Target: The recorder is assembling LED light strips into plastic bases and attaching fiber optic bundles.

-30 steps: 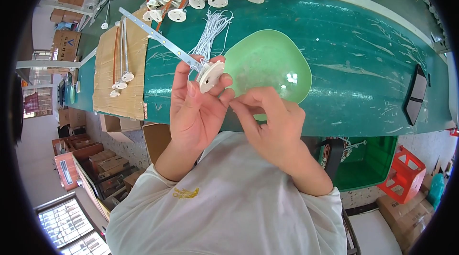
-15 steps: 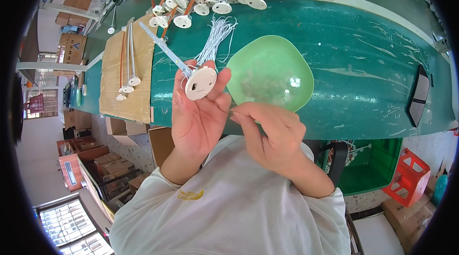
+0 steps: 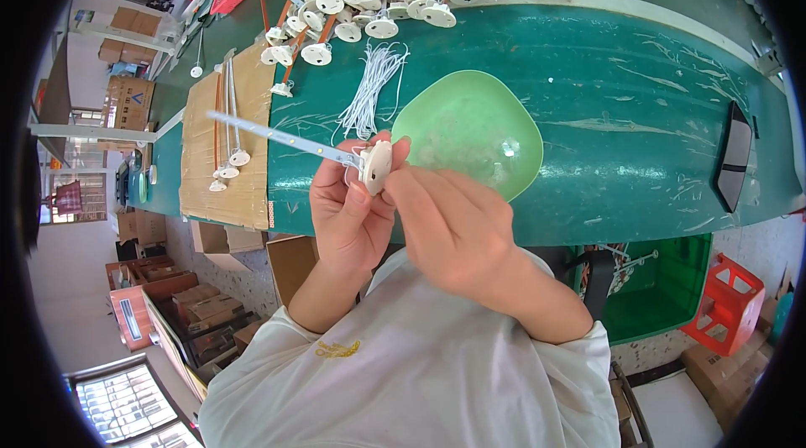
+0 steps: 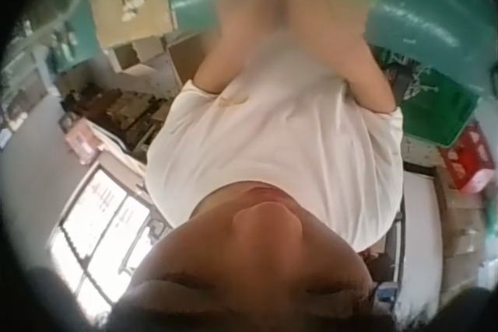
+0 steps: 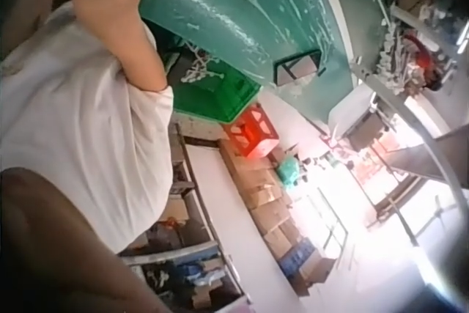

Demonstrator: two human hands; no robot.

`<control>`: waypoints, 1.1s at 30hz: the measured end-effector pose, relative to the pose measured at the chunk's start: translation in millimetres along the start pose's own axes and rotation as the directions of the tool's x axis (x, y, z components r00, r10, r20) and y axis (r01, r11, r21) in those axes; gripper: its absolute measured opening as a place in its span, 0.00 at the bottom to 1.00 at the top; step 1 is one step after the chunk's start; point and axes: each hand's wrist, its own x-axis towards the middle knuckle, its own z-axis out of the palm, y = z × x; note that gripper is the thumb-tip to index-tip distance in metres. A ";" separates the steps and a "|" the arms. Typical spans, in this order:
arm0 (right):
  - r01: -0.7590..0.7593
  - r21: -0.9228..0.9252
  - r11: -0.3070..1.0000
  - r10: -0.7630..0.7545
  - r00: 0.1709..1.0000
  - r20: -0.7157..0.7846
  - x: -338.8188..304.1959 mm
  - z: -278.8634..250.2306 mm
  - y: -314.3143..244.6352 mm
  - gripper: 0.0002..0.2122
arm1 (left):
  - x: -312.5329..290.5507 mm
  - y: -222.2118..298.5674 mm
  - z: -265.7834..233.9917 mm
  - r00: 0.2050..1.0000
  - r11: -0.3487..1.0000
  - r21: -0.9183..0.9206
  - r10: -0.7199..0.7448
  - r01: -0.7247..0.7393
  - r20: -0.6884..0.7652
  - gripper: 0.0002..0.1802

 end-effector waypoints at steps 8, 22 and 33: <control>0.011 -0.021 1.000 -0.011 0.999 0.032 -5.3 10.8 -3.4 0.10 | -3.6 -10.6 -10.3 0.988 0.981 0.119 0.152 -0.151 0.009 0.20; -0.006 -0.046 0.999 -0.003 0.981 -0.195 -11.8 20.2 -2.2 0.15 | -15.1 6.9 12.6 0.997 0.998 -0.044 0.039 -0.042 -0.071 0.16; -0.088 0.263 0.961 0.103 0.994 -0.040 -6.0 6.7 6.7 0.10 | -11.1 16.8 -6.3 0.971 0.994 0.074 0.091 -0.077 -0.221 0.12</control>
